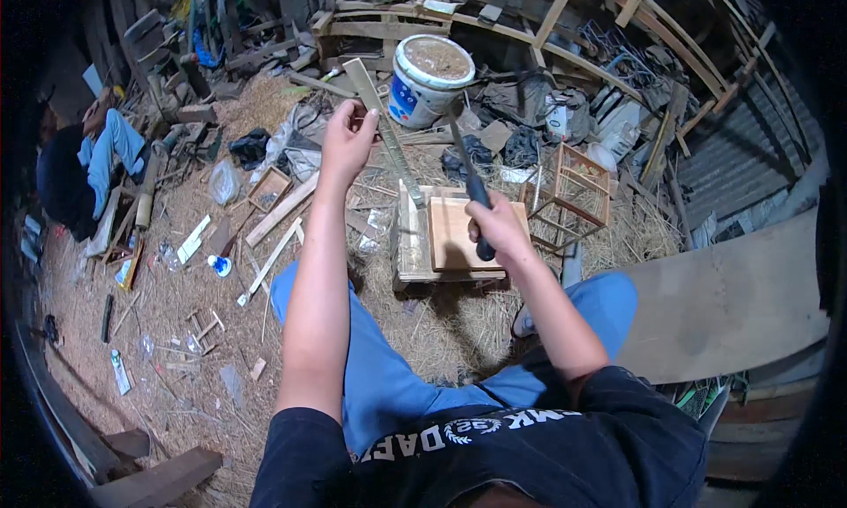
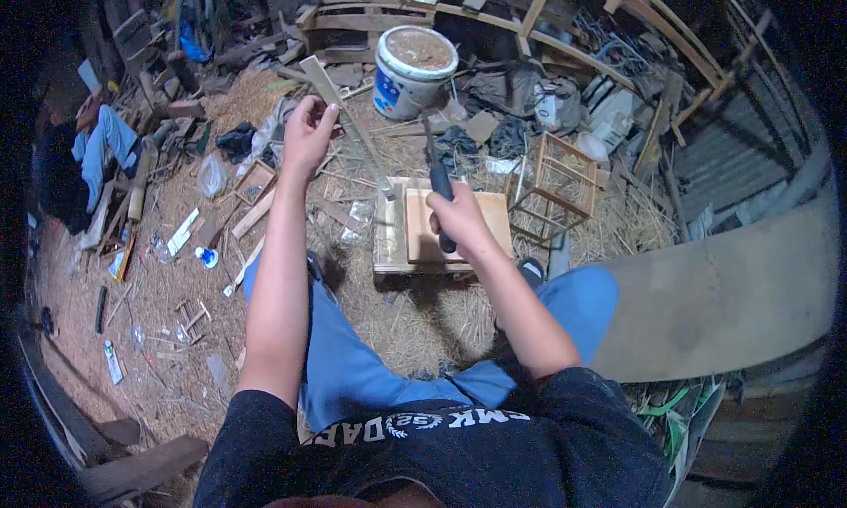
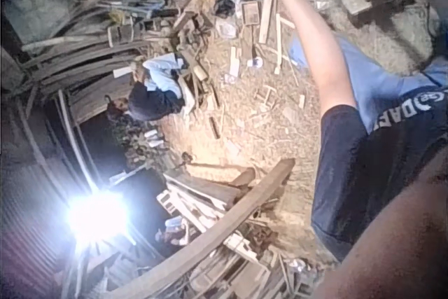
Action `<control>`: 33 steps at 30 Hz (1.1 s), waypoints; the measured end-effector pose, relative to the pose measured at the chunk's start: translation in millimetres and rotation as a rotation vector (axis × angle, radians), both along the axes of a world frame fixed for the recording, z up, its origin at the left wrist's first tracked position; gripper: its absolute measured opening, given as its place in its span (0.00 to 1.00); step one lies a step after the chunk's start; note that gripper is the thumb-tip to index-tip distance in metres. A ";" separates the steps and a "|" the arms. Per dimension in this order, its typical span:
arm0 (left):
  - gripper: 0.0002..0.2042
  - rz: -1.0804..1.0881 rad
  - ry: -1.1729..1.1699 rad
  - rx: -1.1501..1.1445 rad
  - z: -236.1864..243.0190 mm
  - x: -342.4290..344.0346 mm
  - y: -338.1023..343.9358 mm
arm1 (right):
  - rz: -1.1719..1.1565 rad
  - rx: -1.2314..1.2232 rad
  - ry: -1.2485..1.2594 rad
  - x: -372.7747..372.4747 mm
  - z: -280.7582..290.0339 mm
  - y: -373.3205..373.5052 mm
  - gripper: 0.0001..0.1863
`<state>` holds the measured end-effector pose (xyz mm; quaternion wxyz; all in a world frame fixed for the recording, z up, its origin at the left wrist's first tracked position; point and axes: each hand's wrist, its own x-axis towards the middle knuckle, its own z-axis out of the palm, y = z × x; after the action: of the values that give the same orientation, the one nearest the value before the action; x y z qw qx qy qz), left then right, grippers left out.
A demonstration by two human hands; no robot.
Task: The person assembles and refines a wooden birdcage by hand, using a knife to shave and fit wooden strips into the frame, and inserting thin dowels to form the cage walls.
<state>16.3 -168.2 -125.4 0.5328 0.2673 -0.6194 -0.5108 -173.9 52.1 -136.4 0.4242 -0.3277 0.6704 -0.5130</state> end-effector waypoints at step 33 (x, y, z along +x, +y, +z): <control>0.06 -0.108 -0.317 -0.474 -24.4 -118.3 154.5 | 0.107 -0.251 -0.179 -52.1 63.2 113.9 0.16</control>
<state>-102.0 -13.7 -149.8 0.4488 0.1784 -0.8105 -0.3314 -225.9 166.0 -73.2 0.4647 -0.3665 0.5422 -0.5964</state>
